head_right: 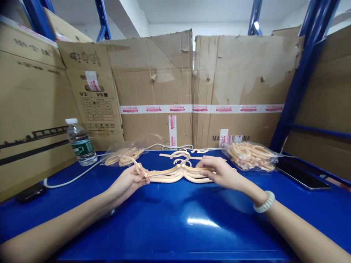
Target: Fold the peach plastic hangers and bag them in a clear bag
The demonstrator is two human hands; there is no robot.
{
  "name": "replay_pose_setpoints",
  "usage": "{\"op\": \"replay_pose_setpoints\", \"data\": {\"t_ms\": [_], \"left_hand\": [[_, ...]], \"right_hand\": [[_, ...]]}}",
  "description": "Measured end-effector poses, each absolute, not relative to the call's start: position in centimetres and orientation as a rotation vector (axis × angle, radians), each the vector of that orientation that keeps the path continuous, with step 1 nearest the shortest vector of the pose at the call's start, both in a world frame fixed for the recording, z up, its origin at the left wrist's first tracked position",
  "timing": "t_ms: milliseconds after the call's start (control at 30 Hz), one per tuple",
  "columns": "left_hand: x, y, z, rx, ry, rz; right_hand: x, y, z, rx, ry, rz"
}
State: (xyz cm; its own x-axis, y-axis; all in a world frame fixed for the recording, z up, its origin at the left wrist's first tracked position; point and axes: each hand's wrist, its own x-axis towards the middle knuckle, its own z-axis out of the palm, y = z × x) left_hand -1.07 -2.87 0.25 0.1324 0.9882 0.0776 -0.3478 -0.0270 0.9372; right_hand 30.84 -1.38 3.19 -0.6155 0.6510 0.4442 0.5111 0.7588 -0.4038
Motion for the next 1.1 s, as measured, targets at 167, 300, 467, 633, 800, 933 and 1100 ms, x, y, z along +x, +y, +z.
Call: {"op": "replay_pose_setpoints", "data": {"t_ms": [167,300,467,633,800,933,1100], "left_hand": [[-1.0,-2.6,0.4,1.012,0.862,1.403],[-0.9,-2.3,0.3,0.984,0.846,1.454],[-0.9,-2.5,0.0,1.025,0.906,1.410],[-0.2,-4.2,-0.3,1.702,0.976,1.075],[0.2,-6.0,-0.7,2.852,0.611,1.048],[-0.2,-5.8,-0.8,3.042,0.582,0.949],[-0.6,-4.9,-1.0,3.170,0.659,0.868]], "right_hand": [[30.2,-2.1,3.2,-0.883,-2.329,0.490],[30.1,-2.1,2.9,-0.955,-2.224,0.669],[30.6,-1.7,3.1,-0.990,-2.119,0.680],[31.5,-1.7,4.2,-0.982,-2.065,0.720],[31.8,-1.8,4.1,-1.027,-2.211,0.932],[31.4,-1.7,3.4,-1.055,-2.425,0.848],[31.2,-1.6,2.9,-1.136,-2.635,0.545]]}}
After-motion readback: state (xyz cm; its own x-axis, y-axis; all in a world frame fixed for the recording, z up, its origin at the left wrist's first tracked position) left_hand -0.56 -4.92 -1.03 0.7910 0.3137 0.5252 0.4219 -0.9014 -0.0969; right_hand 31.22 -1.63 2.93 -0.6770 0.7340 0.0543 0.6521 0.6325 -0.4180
